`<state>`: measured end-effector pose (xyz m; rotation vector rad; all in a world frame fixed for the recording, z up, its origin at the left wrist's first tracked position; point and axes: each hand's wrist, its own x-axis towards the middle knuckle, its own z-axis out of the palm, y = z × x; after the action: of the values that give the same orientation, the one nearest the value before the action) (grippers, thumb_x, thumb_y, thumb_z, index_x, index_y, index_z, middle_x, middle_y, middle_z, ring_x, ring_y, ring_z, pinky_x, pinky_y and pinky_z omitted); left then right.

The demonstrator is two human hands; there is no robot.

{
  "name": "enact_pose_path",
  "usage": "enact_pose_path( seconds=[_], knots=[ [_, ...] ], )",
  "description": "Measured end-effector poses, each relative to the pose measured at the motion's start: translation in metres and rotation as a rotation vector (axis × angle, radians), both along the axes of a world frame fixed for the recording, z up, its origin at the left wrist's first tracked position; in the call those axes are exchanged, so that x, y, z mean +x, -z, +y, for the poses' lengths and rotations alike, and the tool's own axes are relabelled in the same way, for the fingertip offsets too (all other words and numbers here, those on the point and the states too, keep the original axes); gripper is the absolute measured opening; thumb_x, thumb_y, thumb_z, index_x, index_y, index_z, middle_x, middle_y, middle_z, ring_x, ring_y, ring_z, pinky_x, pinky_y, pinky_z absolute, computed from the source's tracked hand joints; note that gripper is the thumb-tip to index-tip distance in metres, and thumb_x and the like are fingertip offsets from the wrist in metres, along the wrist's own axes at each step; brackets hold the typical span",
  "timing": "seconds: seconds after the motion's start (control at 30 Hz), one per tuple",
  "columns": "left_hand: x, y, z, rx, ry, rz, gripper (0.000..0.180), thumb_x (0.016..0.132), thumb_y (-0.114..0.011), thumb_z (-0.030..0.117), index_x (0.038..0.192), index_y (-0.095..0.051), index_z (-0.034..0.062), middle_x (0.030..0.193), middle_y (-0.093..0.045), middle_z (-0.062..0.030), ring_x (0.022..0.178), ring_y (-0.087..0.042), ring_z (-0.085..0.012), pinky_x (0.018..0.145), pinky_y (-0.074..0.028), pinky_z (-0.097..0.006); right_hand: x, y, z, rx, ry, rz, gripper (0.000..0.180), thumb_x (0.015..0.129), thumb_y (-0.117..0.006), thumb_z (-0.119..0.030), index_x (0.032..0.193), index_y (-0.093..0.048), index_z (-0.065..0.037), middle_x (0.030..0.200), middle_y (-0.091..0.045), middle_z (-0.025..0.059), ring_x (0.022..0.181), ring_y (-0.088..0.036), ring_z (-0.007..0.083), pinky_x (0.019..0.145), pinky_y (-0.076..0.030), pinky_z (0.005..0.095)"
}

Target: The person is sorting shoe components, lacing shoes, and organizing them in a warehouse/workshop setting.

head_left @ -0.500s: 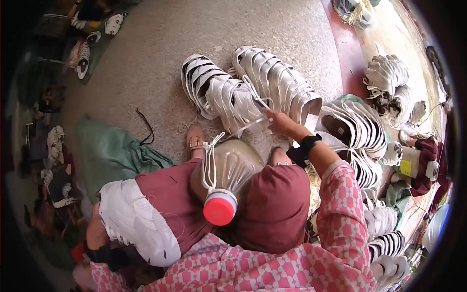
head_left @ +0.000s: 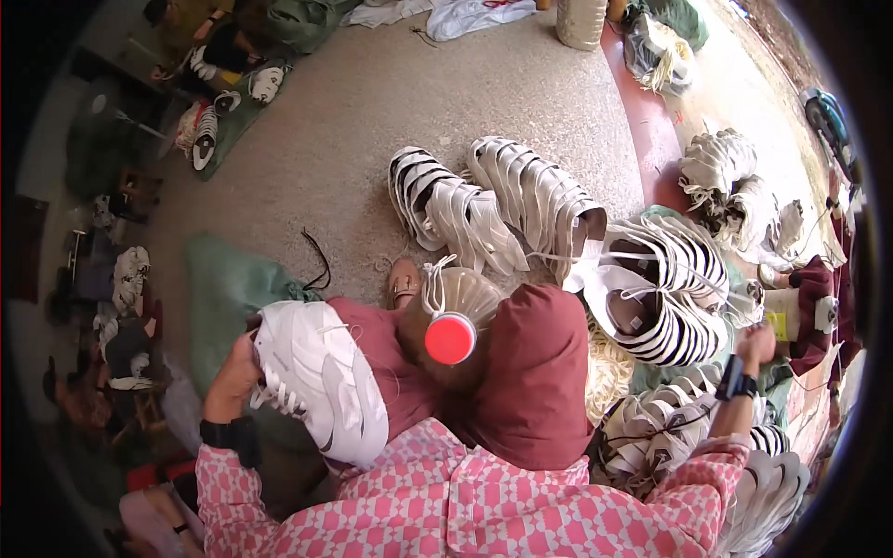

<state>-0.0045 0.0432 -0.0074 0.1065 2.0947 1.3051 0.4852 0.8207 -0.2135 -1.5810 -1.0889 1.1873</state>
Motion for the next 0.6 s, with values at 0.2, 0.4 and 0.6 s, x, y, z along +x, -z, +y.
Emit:
enact_pose_path(
  seconds=[0.2,0.4,0.6],
  knots=[
    [-0.003,-0.008,0.002,0.021,-0.001,0.081,0.051,0.070,-0.068,-0.007,0.120,-0.059,-0.0010,0.112,-0.064,-0.0037,0.100,-0.059,-0.0134,0.090,-0.047,-0.029,0.084,-0.103,-0.007,0.111,0.122,-0.043,0.017,0.090,-0.054,-0.013,0.104,-0.056,-0.004,0.073,-0.057,0.0017,0.056,-0.053,0.0100,0.049,-0.043,0.0195],
    [-0.047,-0.062,0.011,0.180,0.084,0.316,0.044,0.070,-0.067,-0.007,0.113,-0.063,0.0009,0.098,-0.067,-0.0011,0.087,-0.062,-0.0107,0.075,-0.049,-0.024,-0.099,-0.149,-0.129,0.123,-0.524,0.040,0.044,0.092,-0.057,-0.012,0.135,-0.051,-0.009,0.079,-0.065,0.0064,0.055,-0.055,0.0093,0.046,-0.047,0.0215],
    [-0.011,-0.148,0.076,0.625,0.149,0.574,0.045,0.073,-0.069,-0.004,0.117,-0.059,0.0008,0.105,-0.066,-0.0038,0.094,-0.062,-0.0118,0.080,-0.051,-0.027,-0.235,-0.224,-0.259,0.113,-1.149,0.251,0.031,0.090,-0.062,-0.015,0.116,-0.060,0.003,0.101,-0.066,0.0106,0.089,-0.066,0.0169,0.077,-0.054,0.0290]
  ],
)
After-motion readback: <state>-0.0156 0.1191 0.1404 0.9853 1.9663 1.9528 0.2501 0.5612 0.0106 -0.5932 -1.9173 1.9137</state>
